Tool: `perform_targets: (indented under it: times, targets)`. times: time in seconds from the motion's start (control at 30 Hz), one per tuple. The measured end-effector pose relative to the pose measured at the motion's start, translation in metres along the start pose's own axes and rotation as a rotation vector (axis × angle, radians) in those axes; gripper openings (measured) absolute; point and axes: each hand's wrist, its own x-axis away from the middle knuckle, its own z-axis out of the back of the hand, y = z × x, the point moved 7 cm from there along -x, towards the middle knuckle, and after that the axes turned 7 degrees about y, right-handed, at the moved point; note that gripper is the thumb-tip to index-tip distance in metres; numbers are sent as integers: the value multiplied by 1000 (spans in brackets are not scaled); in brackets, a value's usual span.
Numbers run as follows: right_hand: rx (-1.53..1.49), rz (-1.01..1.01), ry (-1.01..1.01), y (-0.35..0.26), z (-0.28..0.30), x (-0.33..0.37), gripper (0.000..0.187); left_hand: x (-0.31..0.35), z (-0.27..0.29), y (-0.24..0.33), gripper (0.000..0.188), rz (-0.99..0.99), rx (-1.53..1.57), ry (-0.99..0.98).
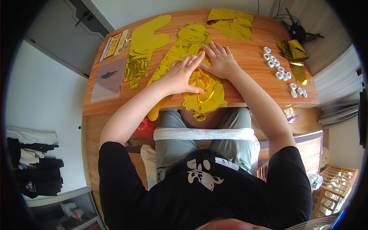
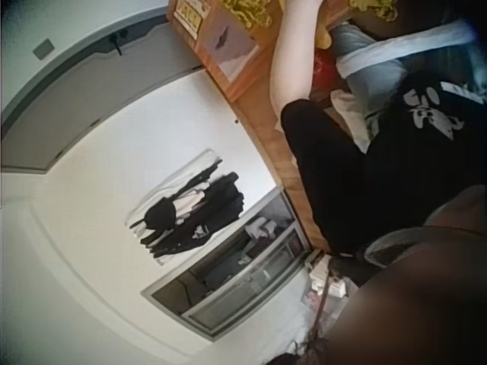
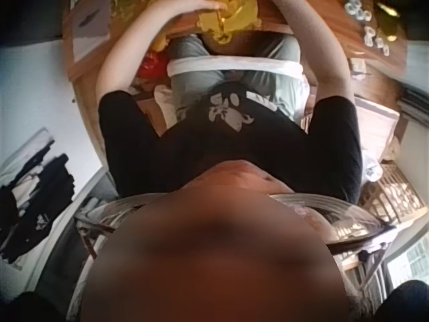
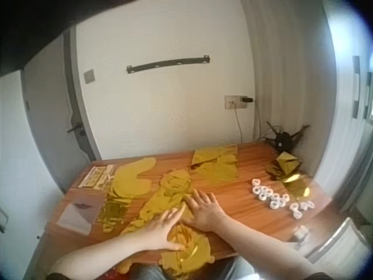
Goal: Folding gold foil balloons into compact squares at a table.
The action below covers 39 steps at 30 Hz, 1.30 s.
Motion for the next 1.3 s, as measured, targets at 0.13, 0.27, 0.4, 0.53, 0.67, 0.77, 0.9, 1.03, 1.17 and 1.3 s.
perform_targets:
  times: [0.13, 0.27, 0.4, 0.53, 0.67, 0.77, 0.9, 1.03, 1.17, 1.3]
  targets:
    - [13, 10, 1, -2, 1, -1, 92, 1, -7, -7, 130, -41, -16, -6]
    - [26, 9, -8, -2, 1, -1, 90, -1, -9, -7, 134, -34, -44, -53]
    - [27, 6, -18, -1, 1, -1, 86, 0, -7, 4, 143, -62, -75, -116]
    - [31, 12, -8, 1, -1, -2, 85, 3, -8, 10, 147, -78, -91, -154]
    - [22, 11, -9, 1, -3, -3, 84, 5, -10, 15, 150, -89, -90, -179]
    - [26, -5, -18, 7, -5, -2, 83, 2, -12, 20, 151, -95, -73, -217]
    - [17, -7, -73, -4, -4, -4, 95, 6, 4, -5, 143, -45, 207, -11]
    - [24, -26, -61, -1, -2, -3, 101, 37, 62, -48, 99, 163, 760, 456]
    - [28, -24, -64, -1, 2, -1, 101, 137, 78, -80, 37, 580, 426, 676]
    - [23, -12, -14, -4, 4, -3, 95, 182, 51, -71, 25, 745, 269, 834]
